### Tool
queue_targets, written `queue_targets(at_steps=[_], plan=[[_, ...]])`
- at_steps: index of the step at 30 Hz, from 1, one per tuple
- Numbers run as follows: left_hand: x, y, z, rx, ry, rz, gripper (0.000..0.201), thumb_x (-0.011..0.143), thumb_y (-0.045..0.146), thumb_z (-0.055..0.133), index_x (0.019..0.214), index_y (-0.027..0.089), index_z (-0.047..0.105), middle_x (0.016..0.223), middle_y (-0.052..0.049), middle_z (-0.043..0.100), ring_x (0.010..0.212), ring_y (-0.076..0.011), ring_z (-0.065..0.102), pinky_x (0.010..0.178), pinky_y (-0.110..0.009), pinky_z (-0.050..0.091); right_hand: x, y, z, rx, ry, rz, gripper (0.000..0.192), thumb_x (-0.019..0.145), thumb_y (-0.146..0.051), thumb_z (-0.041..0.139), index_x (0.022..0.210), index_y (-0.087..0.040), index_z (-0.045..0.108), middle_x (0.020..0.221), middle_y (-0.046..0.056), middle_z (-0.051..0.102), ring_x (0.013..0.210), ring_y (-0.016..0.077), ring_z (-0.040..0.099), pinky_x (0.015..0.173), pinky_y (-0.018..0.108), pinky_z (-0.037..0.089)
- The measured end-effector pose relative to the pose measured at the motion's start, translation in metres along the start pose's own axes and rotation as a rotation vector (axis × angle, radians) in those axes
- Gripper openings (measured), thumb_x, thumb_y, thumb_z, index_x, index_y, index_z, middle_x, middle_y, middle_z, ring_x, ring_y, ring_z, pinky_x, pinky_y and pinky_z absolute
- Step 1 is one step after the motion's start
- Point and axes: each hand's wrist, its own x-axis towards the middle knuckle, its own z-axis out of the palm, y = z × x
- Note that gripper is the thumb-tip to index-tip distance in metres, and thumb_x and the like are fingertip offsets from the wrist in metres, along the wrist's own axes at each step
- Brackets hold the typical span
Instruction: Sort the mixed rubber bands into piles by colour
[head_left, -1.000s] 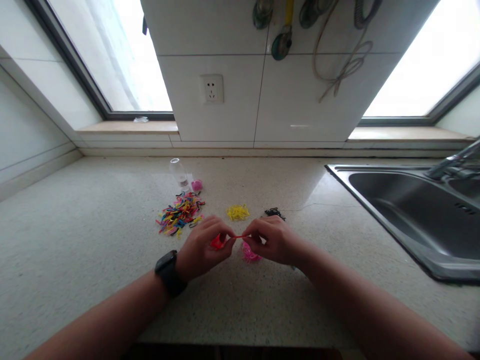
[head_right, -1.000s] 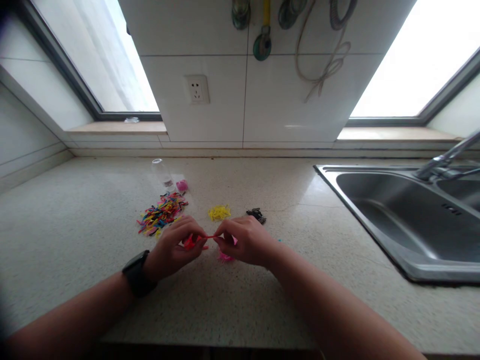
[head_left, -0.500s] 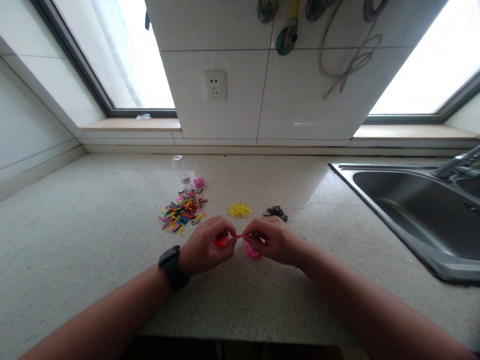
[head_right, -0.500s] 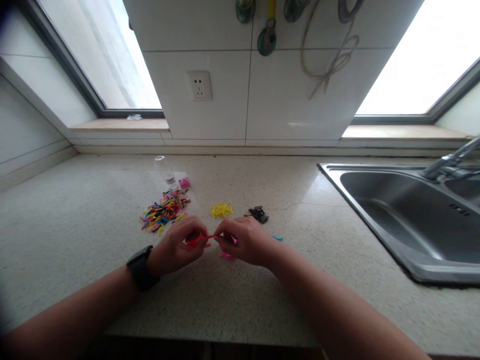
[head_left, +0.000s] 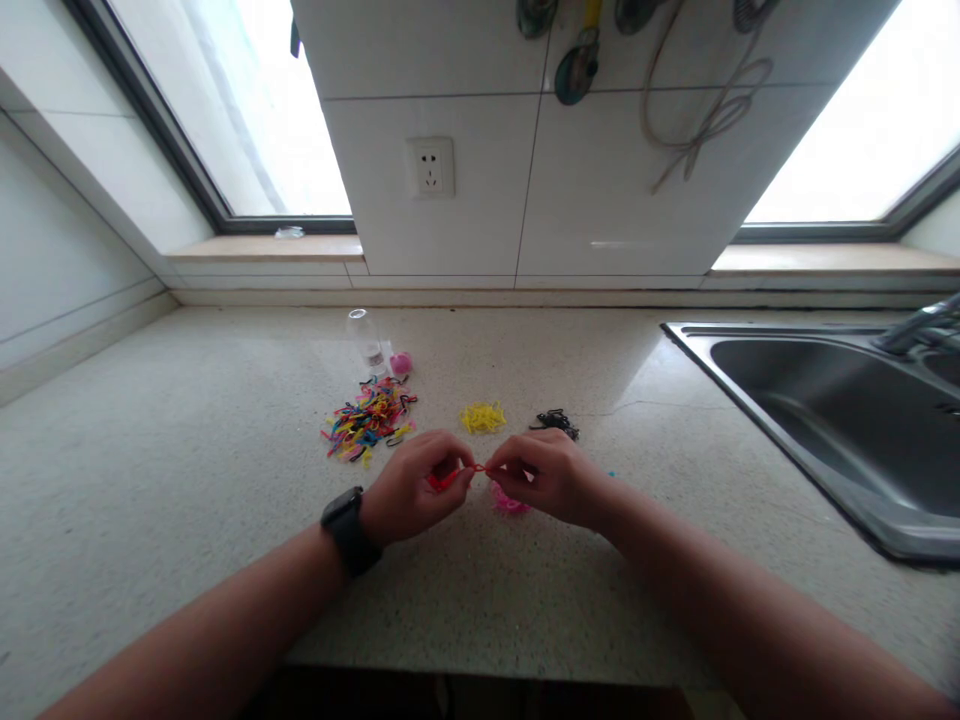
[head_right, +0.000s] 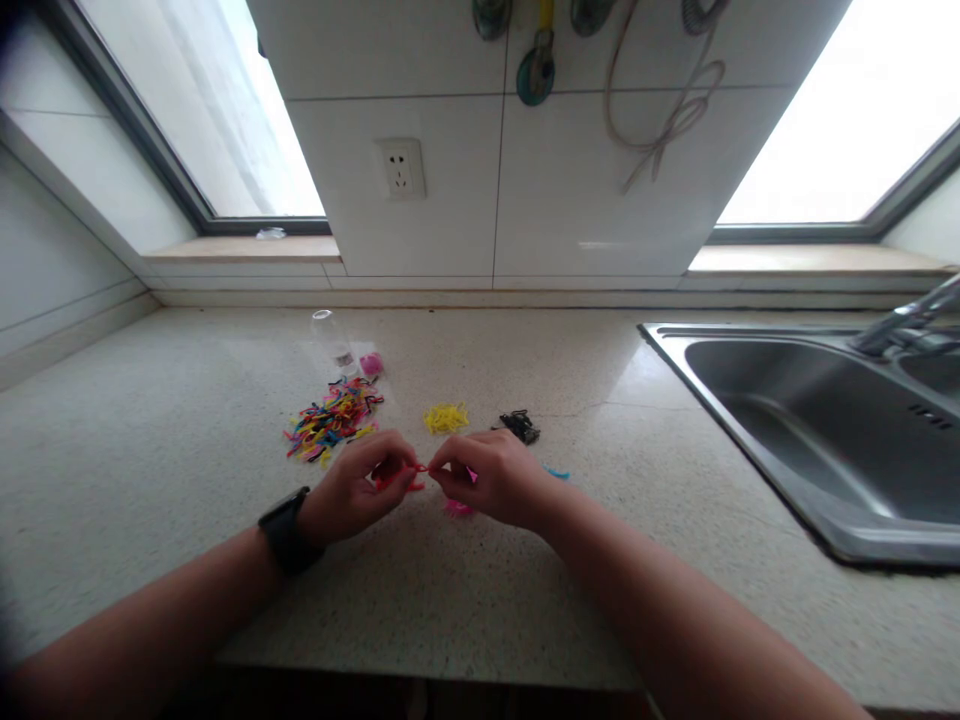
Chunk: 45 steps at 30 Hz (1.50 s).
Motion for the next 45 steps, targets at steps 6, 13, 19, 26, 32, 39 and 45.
queue_targets(at_steps=[6,13,19,26,32,39,45], plan=[[-0.0002,0.0005,-0.0001,-0.01,-0.005,-0.006,0.003,0.087,0.019,0.059,0.089,0.019,0.062,0.069,0.001,0.055,0.06,-0.0103,0.047,0.057,-0.023,0.037,-0.0024,0.0025,0.0006,0.006,-0.03,0.023,0.007,0.09,-0.026,0.064,0.089,-0.019,0.065,0.06,-0.004,0.059,0.052,0.0077,0.05,0.055,0.022,0.038],[0.0011,0.0027,-0.0006,-0.007,0.021,0.0,0.002,0.086,0.019,0.06,0.087,0.019,0.062,0.067,0.002,0.056,0.059,-0.0099,0.047,0.056,-0.023,0.037,-0.0018,0.0008,-0.0012,0.011,-0.029,0.035,0.01,0.09,-0.028,0.064,0.092,-0.018,0.065,0.059,-0.005,0.057,0.051,0.0067,0.048,0.055,0.022,0.037],[0.0002,0.0003,0.0006,0.028,0.076,0.01,0.003,0.086,0.018,0.061,0.088,0.019,0.062,0.065,0.003,0.053,0.058,-0.0096,0.047,0.057,-0.022,0.037,-0.0011,-0.0007,-0.0028,0.028,0.001,0.043,0.006,0.089,-0.023,0.063,0.09,-0.018,0.065,0.058,-0.006,0.056,0.05,0.0063,0.046,0.054,0.021,0.036],[0.0003,-0.0005,0.0015,0.031,0.099,0.059,0.006,0.086,0.017,0.063,0.091,0.019,0.065,0.066,0.003,0.055,0.058,-0.0088,0.048,0.056,-0.021,0.037,-0.0016,0.0005,-0.0008,0.041,0.023,0.038,0.003,0.086,-0.018,0.063,0.089,-0.018,0.064,0.059,-0.007,0.054,0.05,0.0059,0.044,0.053,0.021,0.035],[0.0019,0.0016,0.0008,0.035,0.099,0.104,0.009,0.085,0.015,0.064,0.093,0.02,0.066,0.067,0.003,0.057,0.058,-0.0082,0.049,0.056,-0.021,0.037,-0.0021,0.0012,0.0,0.057,0.012,0.031,0.004,0.086,-0.019,0.064,0.09,-0.018,0.064,0.061,-0.006,0.055,0.051,0.0062,0.045,0.054,0.021,0.035],[0.001,0.0007,0.001,0.034,0.084,0.103,0.008,0.087,0.017,0.065,0.094,0.02,0.067,0.069,0.002,0.058,0.058,-0.0083,0.05,0.057,-0.021,0.038,-0.0025,0.0023,0.0013,0.055,0.004,0.029,0.005,0.087,-0.021,0.064,0.092,-0.018,0.065,0.061,-0.006,0.057,0.052,0.0065,0.047,0.056,0.021,0.036],[0.0012,0.0011,0.001,0.035,0.106,0.095,0.009,0.085,0.015,0.065,0.093,0.02,0.066,0.066,0.004,0.057,0.057,-0.0079,0.049,0.056,-0.02,0.038,-0.0016,0.0008,-0.0012,0.049,0.003,0.043,0.004,0.086,-0.018,0.063,0.09,-0.018,0.064,0.061,-0.006,0.056,0.052,0.0065,0.046,0.055,0.021,0.036]])
